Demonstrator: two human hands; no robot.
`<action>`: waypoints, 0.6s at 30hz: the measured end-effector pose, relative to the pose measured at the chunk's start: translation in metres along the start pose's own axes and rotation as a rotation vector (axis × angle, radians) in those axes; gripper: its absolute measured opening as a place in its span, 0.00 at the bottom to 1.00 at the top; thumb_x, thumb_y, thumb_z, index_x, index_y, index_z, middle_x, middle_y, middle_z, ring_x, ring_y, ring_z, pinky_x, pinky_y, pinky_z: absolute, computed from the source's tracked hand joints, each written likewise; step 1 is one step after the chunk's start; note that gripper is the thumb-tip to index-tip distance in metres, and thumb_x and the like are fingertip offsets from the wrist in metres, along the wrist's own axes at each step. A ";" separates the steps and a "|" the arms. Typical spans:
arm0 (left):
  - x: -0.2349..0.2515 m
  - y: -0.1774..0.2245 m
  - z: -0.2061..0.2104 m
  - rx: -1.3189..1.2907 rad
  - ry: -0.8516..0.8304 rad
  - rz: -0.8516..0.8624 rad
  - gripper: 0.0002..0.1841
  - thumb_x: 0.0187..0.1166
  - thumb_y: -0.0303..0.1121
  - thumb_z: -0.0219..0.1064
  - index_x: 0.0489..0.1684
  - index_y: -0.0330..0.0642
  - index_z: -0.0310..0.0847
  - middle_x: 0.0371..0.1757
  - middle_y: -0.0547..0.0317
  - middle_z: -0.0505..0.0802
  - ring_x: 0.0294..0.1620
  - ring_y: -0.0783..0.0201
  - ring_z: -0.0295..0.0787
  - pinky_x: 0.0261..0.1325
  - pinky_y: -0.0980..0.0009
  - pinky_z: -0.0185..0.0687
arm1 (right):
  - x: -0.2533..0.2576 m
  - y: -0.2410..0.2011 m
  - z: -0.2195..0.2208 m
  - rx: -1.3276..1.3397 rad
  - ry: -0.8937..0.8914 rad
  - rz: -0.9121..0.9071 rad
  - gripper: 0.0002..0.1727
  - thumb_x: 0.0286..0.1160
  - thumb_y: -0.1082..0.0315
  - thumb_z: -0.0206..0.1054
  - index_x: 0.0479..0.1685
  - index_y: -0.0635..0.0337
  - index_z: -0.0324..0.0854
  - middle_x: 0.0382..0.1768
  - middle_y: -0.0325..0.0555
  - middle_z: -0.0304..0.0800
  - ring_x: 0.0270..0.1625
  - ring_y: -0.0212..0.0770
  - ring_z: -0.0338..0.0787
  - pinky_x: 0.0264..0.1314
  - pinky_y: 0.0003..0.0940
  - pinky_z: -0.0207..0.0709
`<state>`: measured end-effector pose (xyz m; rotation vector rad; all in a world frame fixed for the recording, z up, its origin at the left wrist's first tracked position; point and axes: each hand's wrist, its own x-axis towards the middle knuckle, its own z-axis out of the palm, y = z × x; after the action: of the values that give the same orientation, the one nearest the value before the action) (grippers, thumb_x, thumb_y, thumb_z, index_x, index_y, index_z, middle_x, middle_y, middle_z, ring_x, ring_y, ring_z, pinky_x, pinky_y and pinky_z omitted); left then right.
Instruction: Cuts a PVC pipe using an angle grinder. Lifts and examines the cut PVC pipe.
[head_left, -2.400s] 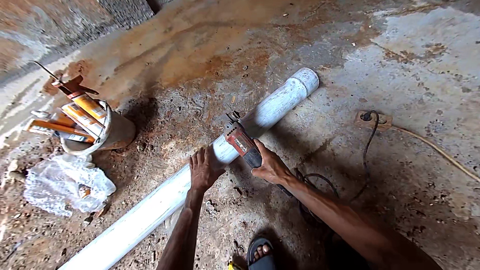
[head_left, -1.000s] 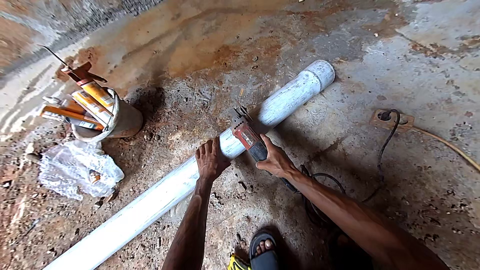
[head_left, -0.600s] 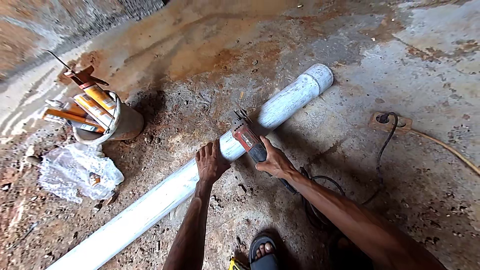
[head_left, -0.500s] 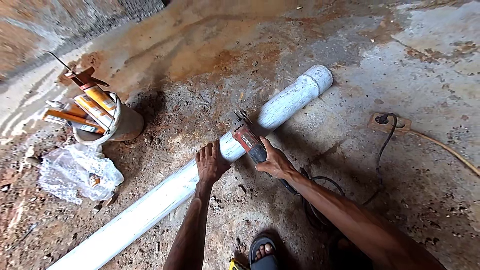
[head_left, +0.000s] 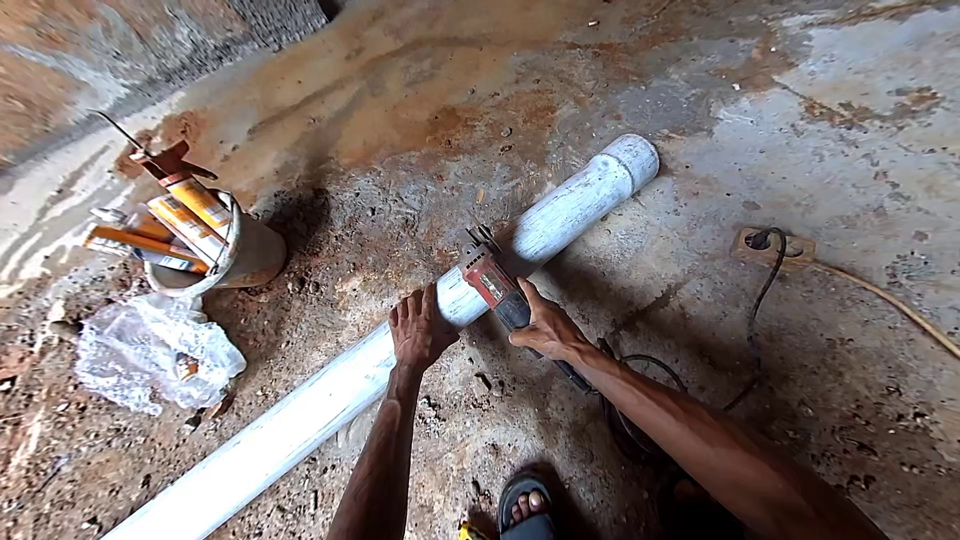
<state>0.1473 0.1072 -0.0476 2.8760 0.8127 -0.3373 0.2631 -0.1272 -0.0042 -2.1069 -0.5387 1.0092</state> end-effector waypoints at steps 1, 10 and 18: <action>0.000 0.000 0.000 0.003 0.000 0.000 0.63 0.47 0.59 0.87 0.92 0.50 0.56 0.84 0.40 0.72 0.85 0.39 0.65 0.85 0.39 0.52 | -0.001 0.000 0.000 0.002 0.002 0.001 0.62 0.54 0.59 0.79 0.97 0.47 0.43 0.66 0.58 0.85 0.66 0.54 0.87 0.67 0.56 0.78; 0.003 -0.002 -0.004 -0.012 -0.014 0.012 0.63 0.47 0.59 0.87 0.92 0.49 0.56 0.84 0.40 0.73 0.84 0.40 0.66 0.83 0.40 0.55 | -0.002 0.002 0.000 -0.003 0.008 -0.002 0.62 0.53 0.59 0.79 0.97 0.48 0.44 0.67 0.58 0.85 0.66 0.54 0.87 0.67 0.55 0.78; 0.008 -0.004 -0.011 -0.034 -0.066 0.002 0.64 0.47 0.58 0.88 0.93 0.49 0.55 0.85 0.41 0.72 0.85 0.41 0.65 0.84 0.40 0.54 | -0.001 0.002 0.000 -0.001 0.007 -0.007 0.62 0.53 0.59 0.79 0.96 0.48 0.44 0.66 0.57 0.85 0.66 0.53 0.87 0.67 0.54 0.78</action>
<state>0.1541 0.1166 -0.0389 2.8184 0.7961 -0.4115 0.2625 -0.1289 -0.0060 -2.1070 -0.5429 0.9978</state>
